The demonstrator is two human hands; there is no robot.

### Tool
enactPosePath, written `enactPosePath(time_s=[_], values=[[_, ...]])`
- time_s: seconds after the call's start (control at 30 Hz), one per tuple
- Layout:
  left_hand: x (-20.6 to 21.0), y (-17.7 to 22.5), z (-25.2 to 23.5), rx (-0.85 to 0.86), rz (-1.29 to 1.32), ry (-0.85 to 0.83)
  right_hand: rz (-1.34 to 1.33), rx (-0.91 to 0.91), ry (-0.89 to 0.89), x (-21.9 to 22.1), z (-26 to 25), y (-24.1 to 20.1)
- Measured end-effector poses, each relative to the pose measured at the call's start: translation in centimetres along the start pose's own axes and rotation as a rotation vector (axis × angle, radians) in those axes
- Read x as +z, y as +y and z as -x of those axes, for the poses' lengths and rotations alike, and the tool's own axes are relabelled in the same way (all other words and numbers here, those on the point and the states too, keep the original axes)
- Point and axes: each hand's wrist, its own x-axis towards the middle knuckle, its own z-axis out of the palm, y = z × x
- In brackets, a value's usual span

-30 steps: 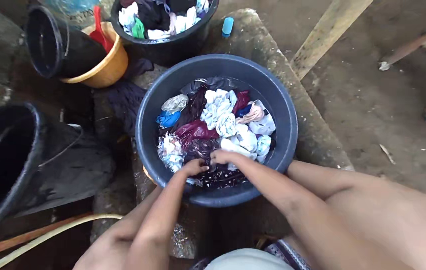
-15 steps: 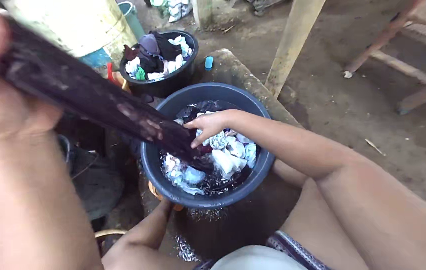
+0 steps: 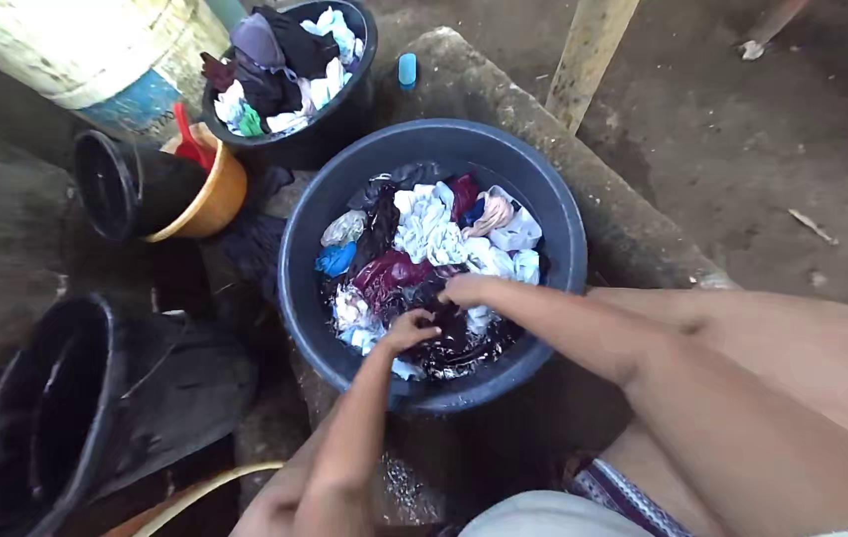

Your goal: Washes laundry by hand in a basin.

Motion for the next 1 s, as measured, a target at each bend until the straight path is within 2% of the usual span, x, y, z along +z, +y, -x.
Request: enactPosePath(time_s=[0.1,0.17,0.23,0.3,0.33,0.4,0.43,0.5,0.57,0.63,0.7,0.77,0.87,0.93,1.0], values=[[2.9,-2.4,-3.7,-0.115,-0.242,-0.002,-0.145,0.207,-0.092,5.1,-1.2,-0.7],[4.3,-2.4,-4.6,-0.232,-0.316,0.006,-0.253,0.32,-0.044,7.6,-1.7,-1.5],[5.1,-1.5,-4.5,-0.378,-0.378,-0.005,-0.493,0.427,0.018,9.6,-2.2,-1.8],[5.4,-0.5,-4.1,-0.52,-0.398,-0.055,-0.606,0.447,0.078,10.0,-2.7,-1.7],[5.5,-0.4,-3.9,-0.562,-0.365,-0.078,-0.568,0.441,0.022,9.5,-2.8,-1.4],[4.9,-0.5,-3.5,-0.574,-0.309,-0.101,-0.407,0.412,-0.236,6.4,-2.2,-0.7],[4.0,-0.3,-3.4,-0.52,-0.339,-0.124,-0.293,0.373,-0.328,4.6,-2.2,-0.3],[1.7,0.1,-2.7,-0.332,-0.398,-0.101,-0.132,0.253,-0.323,1.0,-2.0,0.1],[-1.0,1.3,-1.1,-0.136,-0.329,-0.01,-0.117,0.089,-0.177,-1.8,-1.6,0.0],[-3.5,4.4,2.1,-0.034,-0.248,0.094,-0.134,-0.043,-0.005,-6.0,0.6,-1.9],[-5.2,7.3,5.7,0.092,-0.165,0.289,-0.103,-0.185,0.166,-11.7,4.8,-5.3],[-6.1,9.9,8.8,0.229,-0.084,0.496,-0.114,-0.41,0.424,-15.1,8.3,-7.9],[-8.1,15.5,12.8,0.381,0.023,0.745,-0.402,-0.684,0.825,-16.3,10.8,-10.4],[-9.2,19.8,15.6,0.524,0.142,0.819,-0.651,-0.787,0.974,-15.1,11.3,-12.2],[-9.8,23.8,18.4,0.681,0.229,0.866,-0.803,-0.816,1.034,-12.7,11.3,-14.0]])
